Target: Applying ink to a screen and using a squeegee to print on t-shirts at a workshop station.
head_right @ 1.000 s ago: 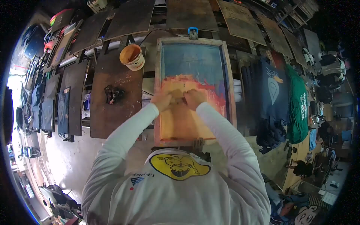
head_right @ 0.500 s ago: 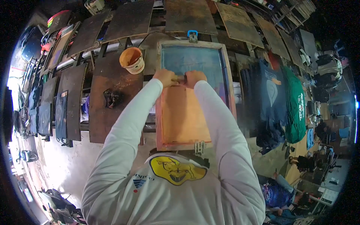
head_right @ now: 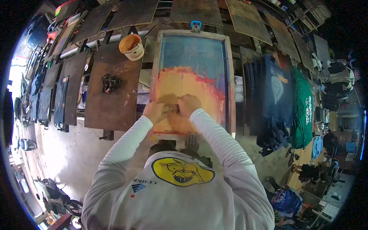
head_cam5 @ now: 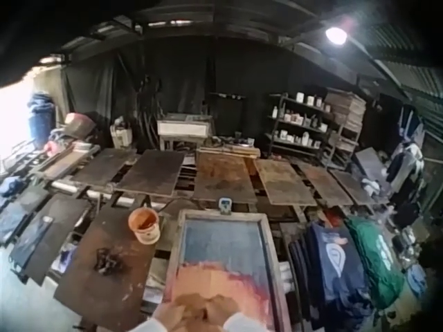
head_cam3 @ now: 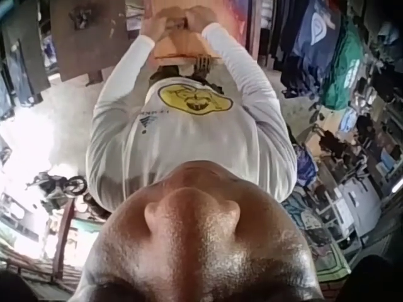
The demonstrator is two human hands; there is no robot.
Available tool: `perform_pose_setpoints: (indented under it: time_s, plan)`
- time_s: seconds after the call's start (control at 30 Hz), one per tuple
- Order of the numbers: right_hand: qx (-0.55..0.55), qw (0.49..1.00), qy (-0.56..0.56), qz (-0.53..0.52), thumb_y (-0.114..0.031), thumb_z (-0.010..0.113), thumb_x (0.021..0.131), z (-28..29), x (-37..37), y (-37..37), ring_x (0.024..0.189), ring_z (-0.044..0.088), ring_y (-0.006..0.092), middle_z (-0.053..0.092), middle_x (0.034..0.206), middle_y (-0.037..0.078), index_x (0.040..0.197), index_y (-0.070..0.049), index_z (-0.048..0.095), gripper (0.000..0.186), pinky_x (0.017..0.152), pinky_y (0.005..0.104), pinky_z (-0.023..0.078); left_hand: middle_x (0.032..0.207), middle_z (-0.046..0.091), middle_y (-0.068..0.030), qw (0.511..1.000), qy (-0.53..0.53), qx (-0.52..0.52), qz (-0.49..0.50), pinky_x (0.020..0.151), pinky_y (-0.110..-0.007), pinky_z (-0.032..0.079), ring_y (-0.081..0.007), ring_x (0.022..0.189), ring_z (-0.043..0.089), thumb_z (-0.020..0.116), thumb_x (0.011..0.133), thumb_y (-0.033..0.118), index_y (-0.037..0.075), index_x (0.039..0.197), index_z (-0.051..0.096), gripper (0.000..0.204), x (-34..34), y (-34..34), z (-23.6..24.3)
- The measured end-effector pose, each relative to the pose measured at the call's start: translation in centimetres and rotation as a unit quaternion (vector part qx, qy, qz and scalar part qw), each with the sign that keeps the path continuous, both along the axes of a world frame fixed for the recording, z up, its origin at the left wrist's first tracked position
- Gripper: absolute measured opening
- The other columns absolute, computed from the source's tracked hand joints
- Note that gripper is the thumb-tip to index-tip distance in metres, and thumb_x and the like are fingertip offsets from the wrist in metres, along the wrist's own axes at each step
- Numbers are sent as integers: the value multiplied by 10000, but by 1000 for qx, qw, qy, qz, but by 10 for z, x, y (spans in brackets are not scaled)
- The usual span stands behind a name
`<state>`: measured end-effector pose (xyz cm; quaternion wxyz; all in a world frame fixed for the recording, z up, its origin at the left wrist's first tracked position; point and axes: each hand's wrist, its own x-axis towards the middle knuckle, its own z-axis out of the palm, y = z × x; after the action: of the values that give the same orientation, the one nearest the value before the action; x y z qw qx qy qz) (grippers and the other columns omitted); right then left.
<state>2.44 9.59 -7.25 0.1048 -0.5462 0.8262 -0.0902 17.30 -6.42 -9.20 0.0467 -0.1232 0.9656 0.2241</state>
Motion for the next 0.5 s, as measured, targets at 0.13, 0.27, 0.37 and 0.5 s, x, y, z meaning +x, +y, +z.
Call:
perform_pose_setpoints:
  time_s: [0.13, 0.27, 0.37, 0.5]
  plan:
    - [-9, 1000, -3, 24, -406, 793, 675, 17, 6, 8, 882, 685, 331, 706, 869, 131, 829, -103, 698, 353, 796, 464, 546, 916, 701, -181, 999, -11, -45, -5, 765, -480, 551, -380, 832, 682, 726, 793, 436, 87, 999, 697, 406, 9, 11, 13]
    - [108, 992, -40, 41, -415, 796, 673, 32, -30, -26, 932, 687, 328, 715, 942, 144, 914, -124, 709, 388, 797, 469, 543, 935, 705, -188, 1000, 4, -26, -16, 786, -485, 545, -396, 867, 678, 708, 813, 473, 78, 1005, 694, 439, -22, -23, 31]
    - [45, 998, -9, 38, -447, 784, 690, 38, -72, -59, 938, 686, 344, 718, 967, 157, 924, -129, 721, 400, 801, 473, 543, 954, 710, -179, 996, 58, -43, -45, 793, -483, 543, -395, 889, 679, 707, 806, 508, 87, 997, 699, 463, -69, -61, 44]
    - [35, 997, 26, -57, -453, 765, 727, 37, -112, -94, 940, 689, 349, 721, 997, 158, 923, -120, 732, 388, 829, 464, 554, 973, 715, -161, 995, -1, -92, -47, 806, -482, 540, -381, 921, 679, 726, 775, 543, 115, 991, 712, 480, -137, -102, 51]
